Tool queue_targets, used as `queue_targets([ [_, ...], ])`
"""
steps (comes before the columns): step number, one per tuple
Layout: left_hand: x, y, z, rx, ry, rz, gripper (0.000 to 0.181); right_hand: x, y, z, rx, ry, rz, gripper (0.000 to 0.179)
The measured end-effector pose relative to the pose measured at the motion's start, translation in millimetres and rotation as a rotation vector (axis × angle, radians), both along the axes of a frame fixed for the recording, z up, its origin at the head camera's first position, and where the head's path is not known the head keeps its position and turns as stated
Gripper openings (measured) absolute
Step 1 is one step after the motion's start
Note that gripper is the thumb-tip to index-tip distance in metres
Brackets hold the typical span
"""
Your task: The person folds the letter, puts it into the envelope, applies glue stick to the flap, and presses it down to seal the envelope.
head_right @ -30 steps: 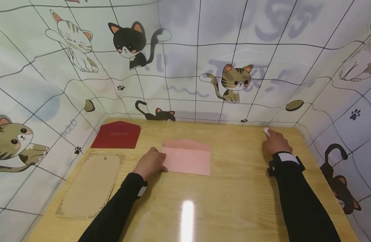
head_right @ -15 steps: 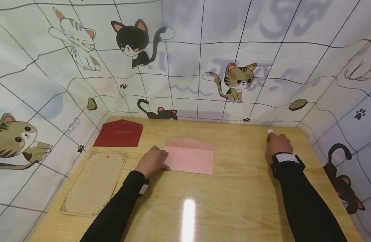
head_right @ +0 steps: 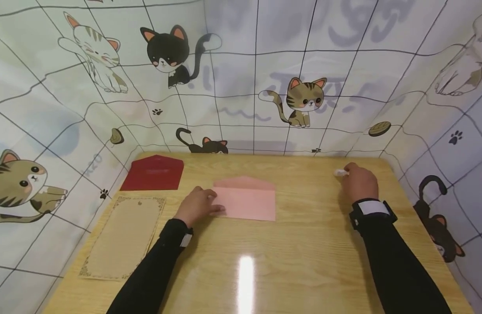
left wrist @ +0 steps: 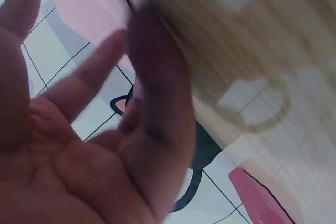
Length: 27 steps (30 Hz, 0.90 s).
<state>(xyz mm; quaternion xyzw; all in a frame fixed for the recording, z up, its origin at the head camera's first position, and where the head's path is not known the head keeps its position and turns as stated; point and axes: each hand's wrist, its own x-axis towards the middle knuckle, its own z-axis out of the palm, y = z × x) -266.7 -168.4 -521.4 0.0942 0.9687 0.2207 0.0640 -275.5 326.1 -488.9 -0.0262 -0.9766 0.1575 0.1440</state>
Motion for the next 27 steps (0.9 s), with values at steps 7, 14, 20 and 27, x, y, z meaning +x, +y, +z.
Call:
queue_targets([
  [7,8.0,1.1,15.1,0.056,0.146,0.081,0.066,23.5,-66.1,42.5,-0.155,0.069,0.121,0.034],
  [14,33.0,29.9,49.0,0.318,0.121,-0.131,0.045,57.3,-138.3,71.8,-0.365,0.100,0.287,0.028],
  [20,48.3,60.0,53.7,0.734,-0.238,-0.289,0.049,92.0,-190.9,75.5,-0.620,0.072,0.421,0.016],
  [27,52.8,70.5,53.2,1.026,-0.211,-0.229,0.036,104.1,-236.1,46.8,-0.709,0.053,0.556,0.014],
])
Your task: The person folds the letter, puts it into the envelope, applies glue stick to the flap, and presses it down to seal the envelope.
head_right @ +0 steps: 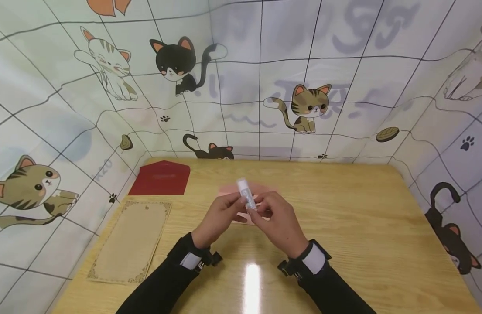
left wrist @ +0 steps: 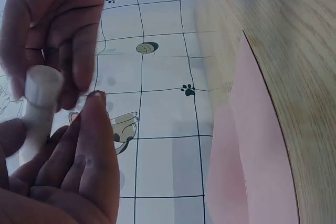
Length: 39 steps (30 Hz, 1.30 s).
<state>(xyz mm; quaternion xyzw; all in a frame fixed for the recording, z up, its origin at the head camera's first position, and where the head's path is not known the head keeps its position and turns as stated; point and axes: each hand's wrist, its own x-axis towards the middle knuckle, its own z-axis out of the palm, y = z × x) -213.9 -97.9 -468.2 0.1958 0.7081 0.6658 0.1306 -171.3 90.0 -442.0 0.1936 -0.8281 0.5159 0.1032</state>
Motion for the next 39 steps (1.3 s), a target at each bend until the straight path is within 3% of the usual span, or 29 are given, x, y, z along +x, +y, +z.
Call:
queue_targets([
  [4,0.7,-0.5,-0.9,0.003,0.048,0.046,0.029,-4.2,-1.5,-19.4,0.061,0.044,0.066,0.010],
  [6,0.9,-1.5,-1.2,-0.053,0.114,0.074,0.028,-5.3,2.1,-21.7,0.086,0.048,0.072,0.005],
  [8,1.3,-2.6,-1.5,-0.148,0.211,0.114,0.028,-6.0,6.9,-20.0,0.102,0.032,0.033,0.006],
  [12,6.7,-0.5,-5.1,-0.380,0.421,0.185,0.027,-2.6,14.3,-14.3,0.116,0.004,-0.099,0.025],
  [16,12.5,4.2,-11.4,-0.572,0.673,0.235,0.030,0.9,12.2,-14.9,0.235,0.097,-0.186,0.031],
  [19,14.4,5.8,-12.0,-0.653,0.855,0.290,0.033,-0.5,10.0,-15.9,0.333,0.182,-0.233,0.029],
  [22,13.2,6.9,-9.7,-0.655,0.957,0.326,0.033,-4.7,10.3,-14.9,0.378,0.198,-0.245,0.031],
  [26,10.0,9.0,-7.7,-0.614,0.954,0.276,0.033,-7.6,13.8,-11.3,0.365,0.124,-0.214,0.031],
  [30,9.2,10.8,-6.8,-0.599,0.863,0.206,0.030,-7.9,18.3,-9.2,0.361,0.092,-0.154,0.028],
  [35,6.7,8.7,-4.6,-0.594,0.682,0.150,0.024,-12.8,22.4,-10.3,0.401,0.204,-0.003,0.022],
  [39,-0.5,-1.0,-3.2,-0.519,0.484,-0.013,0.014,-16.9,24.6,-10.1,0.423,0.348,0.136,0.018],
])
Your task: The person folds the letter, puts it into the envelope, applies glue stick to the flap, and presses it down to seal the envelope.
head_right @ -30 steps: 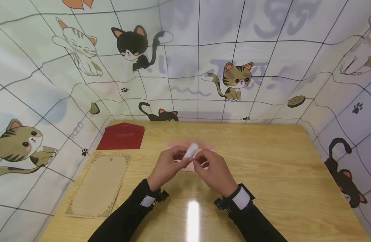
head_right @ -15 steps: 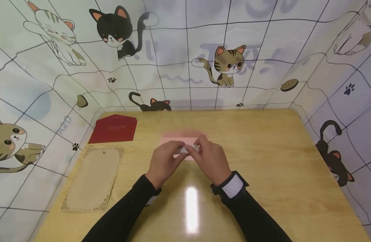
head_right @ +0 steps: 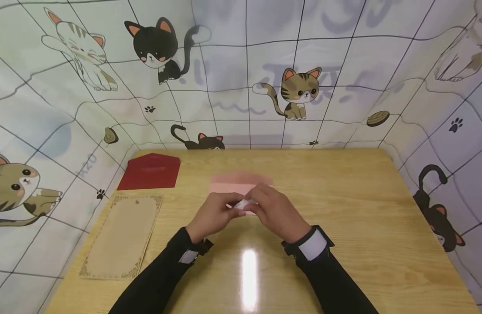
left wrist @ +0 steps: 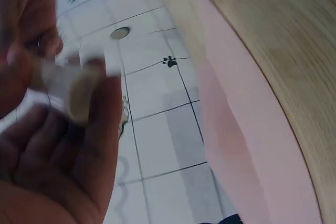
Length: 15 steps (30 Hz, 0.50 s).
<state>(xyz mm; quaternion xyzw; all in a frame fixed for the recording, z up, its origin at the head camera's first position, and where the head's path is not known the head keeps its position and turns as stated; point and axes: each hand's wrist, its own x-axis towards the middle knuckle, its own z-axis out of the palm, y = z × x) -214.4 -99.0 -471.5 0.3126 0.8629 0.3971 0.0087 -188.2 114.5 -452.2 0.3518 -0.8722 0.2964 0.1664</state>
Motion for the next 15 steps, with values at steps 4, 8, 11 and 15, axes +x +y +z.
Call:
queue_targets([
  [4,-6.9,-13.3,-1.5,0.094,-0.276,-0.181,0.010,-1.0,0.5,-0.8,-0.007,0.108,0.155,0.024],
  [8,-9.2,-20.2,-4.3,0.158,-0.436,-0.253,0.012,-1.3,-1.5,-3.3,-0.051,0.113,0.238,0.027],
  [11,-5.8,-15.0,-3.7,0.081,-0.246,-0.178,0.011,-0.6,-3.1,-3.5,-0.090,0.011,0.134,0.015],
  [15,3.6,-1.0,-1.0,-0.123,0.225,0.036,0.020,0.3,-9.1,-3.1,-0.074,-0.129,-0.182,0.027],
])
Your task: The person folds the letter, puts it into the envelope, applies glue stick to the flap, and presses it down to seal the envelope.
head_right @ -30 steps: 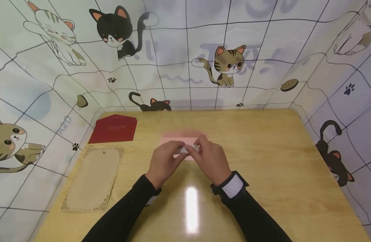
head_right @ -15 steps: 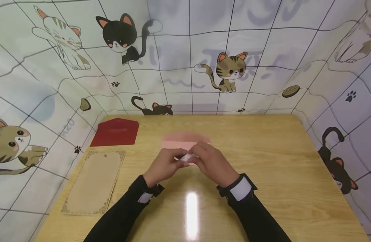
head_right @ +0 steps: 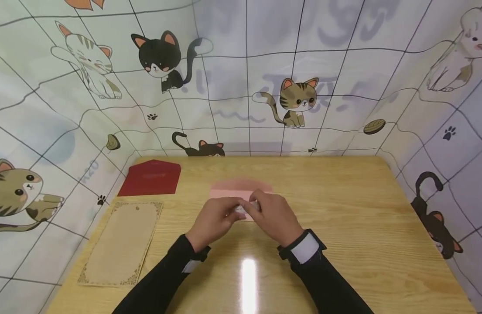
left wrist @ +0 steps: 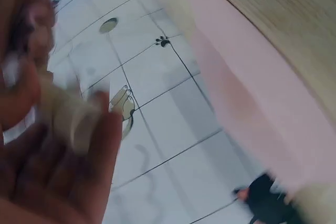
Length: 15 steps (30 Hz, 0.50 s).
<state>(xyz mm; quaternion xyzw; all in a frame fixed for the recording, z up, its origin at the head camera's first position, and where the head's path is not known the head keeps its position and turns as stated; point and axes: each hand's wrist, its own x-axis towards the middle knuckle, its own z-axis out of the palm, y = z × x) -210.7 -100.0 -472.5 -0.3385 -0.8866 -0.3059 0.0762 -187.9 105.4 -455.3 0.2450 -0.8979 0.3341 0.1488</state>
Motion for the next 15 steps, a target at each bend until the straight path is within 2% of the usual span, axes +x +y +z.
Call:
queue_targets([
  [1,2.7,3.0,-0.2,-0.032,0.094,0.042,0.021,0.5,-1.9,-0.6,0.013,-0.023,-0.061,0.034],
  [3,7.7,7.3,-0.7,-0.072,0.229,0.109,0.022,1.6,-4.6,-1.5,0.042,-0.047,-0.143,0.044],
  [5,11.2,9.6,-0.7,-0.081,0.299,0.136,0.020,2.0,-5.9,-2.0,0.059,-0.044,-0.162,0.048],
  [7,13.3,10.6,0.1,-0.076,0.317,0.129,0.019,1.5,-5.3,-2.2,0.089,-0.031,-0.150,0.047],
  [10,13.1,10.4,1.9,-0.069,0.264,0.093,0.020,0.1,-0.8,-1.4,0.151,-0.002,-0.093,0.043],
  [12,11.3,9.1,4.2,-0.066,0.172,0.052,0.018,-0.1,3.5,-0.4,0.188,0.017,-0.035,0.036],
  [15,6.6,5.2,7.3,-0.051,-0.009,-0.018,0.013,0.3,10.5,0.9,0.222,0.071,0.081,0.023],
])
